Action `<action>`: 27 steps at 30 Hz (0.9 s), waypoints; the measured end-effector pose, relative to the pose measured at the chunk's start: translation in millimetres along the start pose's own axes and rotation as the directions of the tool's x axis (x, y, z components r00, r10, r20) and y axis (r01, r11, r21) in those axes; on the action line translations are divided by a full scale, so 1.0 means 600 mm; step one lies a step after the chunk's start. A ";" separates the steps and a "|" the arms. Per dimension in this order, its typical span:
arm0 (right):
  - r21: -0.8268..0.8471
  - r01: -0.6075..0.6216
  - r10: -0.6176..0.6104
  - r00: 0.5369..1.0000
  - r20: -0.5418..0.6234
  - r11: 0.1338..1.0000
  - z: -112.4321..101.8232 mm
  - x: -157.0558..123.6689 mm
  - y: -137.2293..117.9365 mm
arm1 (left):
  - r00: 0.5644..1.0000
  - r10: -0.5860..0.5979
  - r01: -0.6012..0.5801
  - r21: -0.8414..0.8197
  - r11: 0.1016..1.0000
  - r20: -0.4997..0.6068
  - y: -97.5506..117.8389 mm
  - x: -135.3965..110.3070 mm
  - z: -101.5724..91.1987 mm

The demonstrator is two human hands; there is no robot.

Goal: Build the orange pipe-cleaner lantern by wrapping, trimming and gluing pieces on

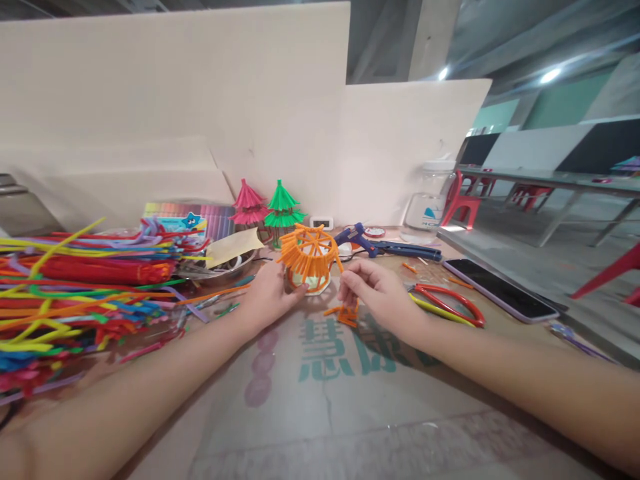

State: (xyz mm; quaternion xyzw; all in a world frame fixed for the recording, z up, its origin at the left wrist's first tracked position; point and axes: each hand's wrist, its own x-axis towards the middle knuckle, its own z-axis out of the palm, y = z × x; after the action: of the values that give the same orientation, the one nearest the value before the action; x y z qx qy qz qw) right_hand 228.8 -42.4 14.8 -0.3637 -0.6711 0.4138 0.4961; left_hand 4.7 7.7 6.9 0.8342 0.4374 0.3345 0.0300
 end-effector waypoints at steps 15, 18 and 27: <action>-0.079 -0.007 0.007 1.000 -0.003 0.997 0.016 0.004 -0.002 | 0.998 0.041 -0.045 0.096 0.994 0.036 0.005 0.001 -0.001; -0.060 -0.019 0.020 1.000 0.003 0.998 0.018 0.004 -0.003 | 0.999 0.034 -0.037 0.100 0.994 0.040 0.005 0.001 -0.002; 0.130 -0.192 0.185 0.981 0.061 0.973 0.018 0.011 0.001 | 0.997 0.066 -0.070 0.099 0.993 0.044 0.005 0.001 -0.003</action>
State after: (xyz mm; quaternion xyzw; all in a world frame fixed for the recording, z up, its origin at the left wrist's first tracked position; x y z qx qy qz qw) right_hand 216.9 -38.4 15.0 -0.3812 -0.6159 0.5121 0.4616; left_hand 5.8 6.1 9.8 0.8556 0.4244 0.2961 -0.0146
